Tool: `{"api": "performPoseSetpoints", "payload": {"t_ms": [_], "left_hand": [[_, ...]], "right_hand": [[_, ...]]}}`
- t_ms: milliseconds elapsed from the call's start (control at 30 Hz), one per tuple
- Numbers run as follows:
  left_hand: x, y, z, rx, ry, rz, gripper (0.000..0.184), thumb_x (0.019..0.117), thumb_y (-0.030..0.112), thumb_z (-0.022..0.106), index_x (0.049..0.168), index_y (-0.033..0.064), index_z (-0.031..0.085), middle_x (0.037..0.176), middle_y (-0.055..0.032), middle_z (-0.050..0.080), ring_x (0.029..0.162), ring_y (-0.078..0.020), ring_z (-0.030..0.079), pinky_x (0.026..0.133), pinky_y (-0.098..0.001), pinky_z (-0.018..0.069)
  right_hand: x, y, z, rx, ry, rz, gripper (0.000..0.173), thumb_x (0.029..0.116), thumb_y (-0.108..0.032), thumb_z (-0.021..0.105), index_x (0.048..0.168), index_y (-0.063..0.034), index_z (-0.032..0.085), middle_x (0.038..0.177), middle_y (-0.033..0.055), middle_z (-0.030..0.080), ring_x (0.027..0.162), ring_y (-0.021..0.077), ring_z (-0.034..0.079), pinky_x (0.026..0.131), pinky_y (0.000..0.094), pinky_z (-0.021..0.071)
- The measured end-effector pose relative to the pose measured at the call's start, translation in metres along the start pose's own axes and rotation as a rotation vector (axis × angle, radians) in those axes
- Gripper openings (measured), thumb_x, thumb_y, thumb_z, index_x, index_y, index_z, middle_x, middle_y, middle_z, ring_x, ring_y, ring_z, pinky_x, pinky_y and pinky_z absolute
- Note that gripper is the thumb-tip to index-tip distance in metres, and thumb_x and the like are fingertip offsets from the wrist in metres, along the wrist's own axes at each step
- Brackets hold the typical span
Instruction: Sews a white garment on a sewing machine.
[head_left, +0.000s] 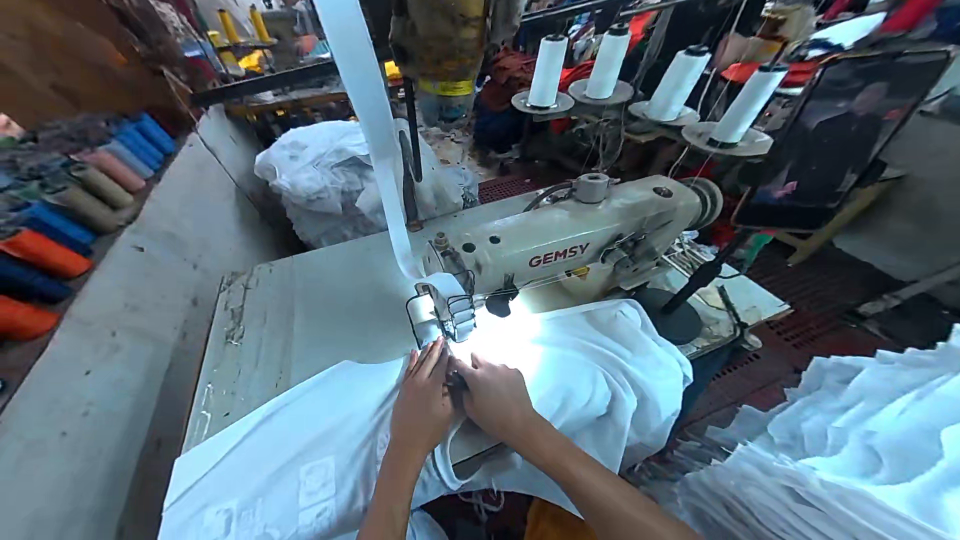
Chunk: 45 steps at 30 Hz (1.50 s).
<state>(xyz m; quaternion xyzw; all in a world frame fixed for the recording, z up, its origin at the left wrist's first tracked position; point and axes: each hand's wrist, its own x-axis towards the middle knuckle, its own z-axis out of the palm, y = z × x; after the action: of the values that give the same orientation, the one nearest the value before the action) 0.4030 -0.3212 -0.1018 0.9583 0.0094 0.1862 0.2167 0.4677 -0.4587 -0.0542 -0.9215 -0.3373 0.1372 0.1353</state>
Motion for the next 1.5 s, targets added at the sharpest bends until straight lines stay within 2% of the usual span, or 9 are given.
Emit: {"api": "performPoseSetpoints", "payload": {"t_ms": [233,400,600,700,867,967,1033,1267,1500], "left_hand": [[0.018,-0.017,0.004,0.062,-0.004,0.101,0.048,0.0873,-0.001,0.055,0.134,-0.0028,0.064,0.150,-0.0141,0.056,0.141,-0.0291,0.051,0.121,-0.0511,0.0331],[0.012,-0.016,0.012,0.113,0.115,0.145,0.042,0.0876,0.007,0.056,0.126,-0.0016,0.070,0.140,-0.0148,0.064,0.133,-0.0319,0.059,0.115,-0.0506,0.0421],[0.023,-0.021,0.013,0.125,0.063,0.163,0.043,0.0793,0.005,0.058,0.117,-0.0103,0.070,0.134,-0.0242,0.065,0.129,-0.0410,0.060,0.112,-0.0608,0.0403],[0.040,-0.032,0.009,0.131,-0.011,0.130,0.042,0.0986,0.018,0.043,0.116,-0.0077,0.070,0.135,-0.0231,0.064,0.135,-0.0413,0.054,0.116,-0.0601,0.0347],[0.050,-0.021,-0.001,0.105,0.163,-0.023,0.034,0.0985,0.009,0.049,0.117,-0.0117,0.069,0.134,-0.0325,0.061,0.132,-0.0521,0.053,0.113,-0.0682,0.0338],[0.042,0.028,-0.013,-0.307,0.414,-0.329,0.032,0.1044,0.004,0.043,0.126,-0.0140,0.059,0.123,-0.0273,0.063,0.112,-0.0316,0.064,0.097,-0.0428,0.0522],[0.033,0.049,-0.006,-0.631,0.369,-0.501,0.034,0.1065,0.010,0.037,0.130,-0.0105,0.050,0.111,-0.0171,0.061,0.092,-0.0161,0.064,0.082,-0.0333,0.0565],[-0.004,0.019,0.005,0.030,0.224,-0.209,0.027,0.0993,0.020,0.060,0.114,0.0019,0.074,0.114,-0.0181,0.069,0.109,-0.0349,0.066,0.096,-0.0483,0.0544],[0.000,0.025,0.002,0.199,-0.042,-0.255,0.041,0.1040,0.032,0.048,0.139,0.0199,0.065,0.134,-0.0127,0.061,0.122,-0.0315,0.058,0.104,-0.0471,0.0457]], "right_hand": [[0.019,-0.004,0.005,-0.145,0.048,0.036,0.040,0.0990,-0.019,0.046,0.135,-0.0066,0.060,0.111,0.0162,0.071,0.092,0.0351,0.072,0.070,0.0525,0.0554],[0.014,0.003,0.007,-0.058,0.090,-0.002,0.041,0.0974,-0.021,0.052,0.137,-0.0107,0.060,0.103,0.0156,0.072,0.088,0.0349,0.073,0.068,0.0535,0.0572],[0.012,0.014,-0.004,0.072,0.072,-0.038,0.028,0.0938,-0.021,0.061,0.117,-0.0068,0.067,0.101,0.0162,0.072,0.092,0.0367,0.072,0.070,0.0589,0.0549],[0.007,0.016,-0.008,0.117,0.010,-0.051,0.036,0.0961,-0.021,0.060,0.131,-0.0109,0.065,0.110,0.0168,0.072,0.099,0.0370,0.071,0.075,0.0600,0.0544],[0.007,0.020,-0.004,0.137,0.050,-0.073,0.031,0.0964,-0.018,0.058,0.125,-0.0109,0.068,0.108,0.0163,0.072,0.099,0.0365,0.071,0.074,0.0597,0.0549],[0.012,0.025,-0.004,0.169,0.086,-0.082,0.026,0.0976,-0.018,0.062,0.121,-0.0088,0.068,0.107,0.0162,0.072,0.098,0.0370,0.071,0.076,0.0609,0.0550],[0.015,0.033,0.001,0.193,0.176,-0.109,0.024,0.0947,-0.021,0.065,0.116,-0.0106,0.071,0.101,0.0152,0.074,0.093,0.0364,0.072,0.074,0.0613,0.0552],[0.024,0.068,0.003,0.118,0.176,-0.271,0.033,0.0940,-0.024,0.065,0.126,-0.0219,0.072,0.106,0.0116,0.076,0.096,0.0347,0.073,0.080,0.0606,0.0555],[0.020,0.055,0.000,-0.063,0.085,-0.227,0.053,0.0947,-0.019,0.060,0.145,-0.0349,0.059,0.114,0.0131,0.074,0.096,0.0373,0.072,0.077,0.0607,0.0539]]}}
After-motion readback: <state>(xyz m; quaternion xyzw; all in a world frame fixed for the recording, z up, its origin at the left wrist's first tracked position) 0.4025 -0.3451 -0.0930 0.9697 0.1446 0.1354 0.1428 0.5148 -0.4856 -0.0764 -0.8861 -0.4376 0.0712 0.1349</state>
